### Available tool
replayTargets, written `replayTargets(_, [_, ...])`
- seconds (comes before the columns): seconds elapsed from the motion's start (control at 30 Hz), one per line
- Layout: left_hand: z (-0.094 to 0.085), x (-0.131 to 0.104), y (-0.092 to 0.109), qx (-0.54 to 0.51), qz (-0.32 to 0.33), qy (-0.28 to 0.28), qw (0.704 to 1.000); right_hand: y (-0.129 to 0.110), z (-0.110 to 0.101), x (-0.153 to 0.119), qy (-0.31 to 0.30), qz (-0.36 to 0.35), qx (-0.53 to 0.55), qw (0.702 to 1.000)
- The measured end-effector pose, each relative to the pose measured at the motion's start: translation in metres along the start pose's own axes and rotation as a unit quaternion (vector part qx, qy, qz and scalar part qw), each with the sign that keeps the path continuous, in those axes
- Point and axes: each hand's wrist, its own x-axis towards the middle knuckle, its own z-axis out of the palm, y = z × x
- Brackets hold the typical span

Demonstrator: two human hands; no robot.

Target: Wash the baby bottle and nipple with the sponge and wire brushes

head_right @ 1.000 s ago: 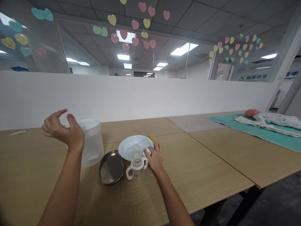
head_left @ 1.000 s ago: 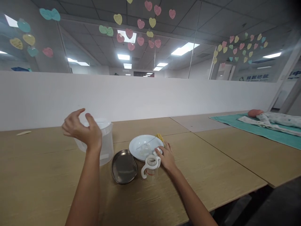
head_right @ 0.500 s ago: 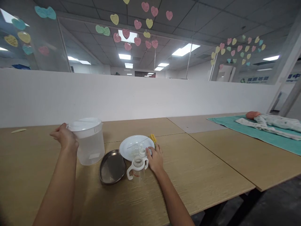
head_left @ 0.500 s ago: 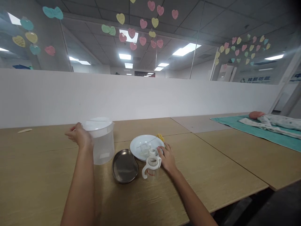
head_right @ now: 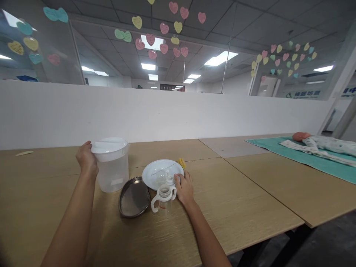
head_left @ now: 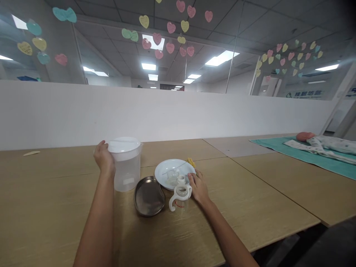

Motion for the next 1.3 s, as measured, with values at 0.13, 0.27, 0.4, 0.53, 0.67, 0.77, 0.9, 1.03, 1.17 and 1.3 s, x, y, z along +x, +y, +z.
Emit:
replayTargets(0.13, [0.001, -0.012, 0.022, -0.022, -0.066, 0.053, 0.996, 0.0, 0.001, 0.0, -0.014, 0.009, 0.011, 1.0])
replayTargets(0.27, [0.002, -0.033, 0.057, 0.011, -0.027, 0.078, 0.997, 0.001, 0.001, 0.0, -0.038, 0.027, 0.02, 0.999])
replayTargets(0.4, [0.003, -0.045, 0.077, 0.072, 0.045, 0.051, 0.995, 0.001, 0.0, 0.0, -0.057, 0.042, 0.026, 0.997])
replayTargets(0.53, [0.002, -0.047, 0.083, 0.075, 0.063, 0.027, 0.995, 0.002, 0.001, 0.0, -0.055, 0.045, 0.04, 0.997])
replayTargets(0.67, [0.003, -0.049, 0.089, 0.041, 0.06, -0.001, 0.997, 0.003, 0.001, 0.0, -0.051, 0.043, 0.058, 0.996])
replayTargets(0.77, [0.006, -0.055, 0.097, 0.034, 0.086, -0.024, 0.995, 0.003, 0.002, 0.0, -0.044, 0.044, 0.065, 0.996])
replayTargets(0.9, [0.011, -0.066, 0.109, 0.045, 0.124, -0.045, 0.99, 0.001, 0.001, -0.001, -0.039, 0.045, 0.074, 0.995])
replayTargets(1.03, [0.016, -0.076, 0.116, 0.04, 0.156, -0.07, 0.984, 0.0, 0.0, 0.0, -0.043, 0.047, 0.077, 0.995])
replayTargets(1.17, [0.019, -0.082, 0.12, 0.033, 0.164, -0.091, 0.982, 0.001, -0.001, 0.001, -0.05, 0.041, 0.075, 0.995])
replayTargets(1.3, [0.017, -0.083, 0.125, 0.019, 0.152, -0.11, 0.982, 0.001, 0.0, 0.001, -0.055, 0.039, 0.068, 0.995])
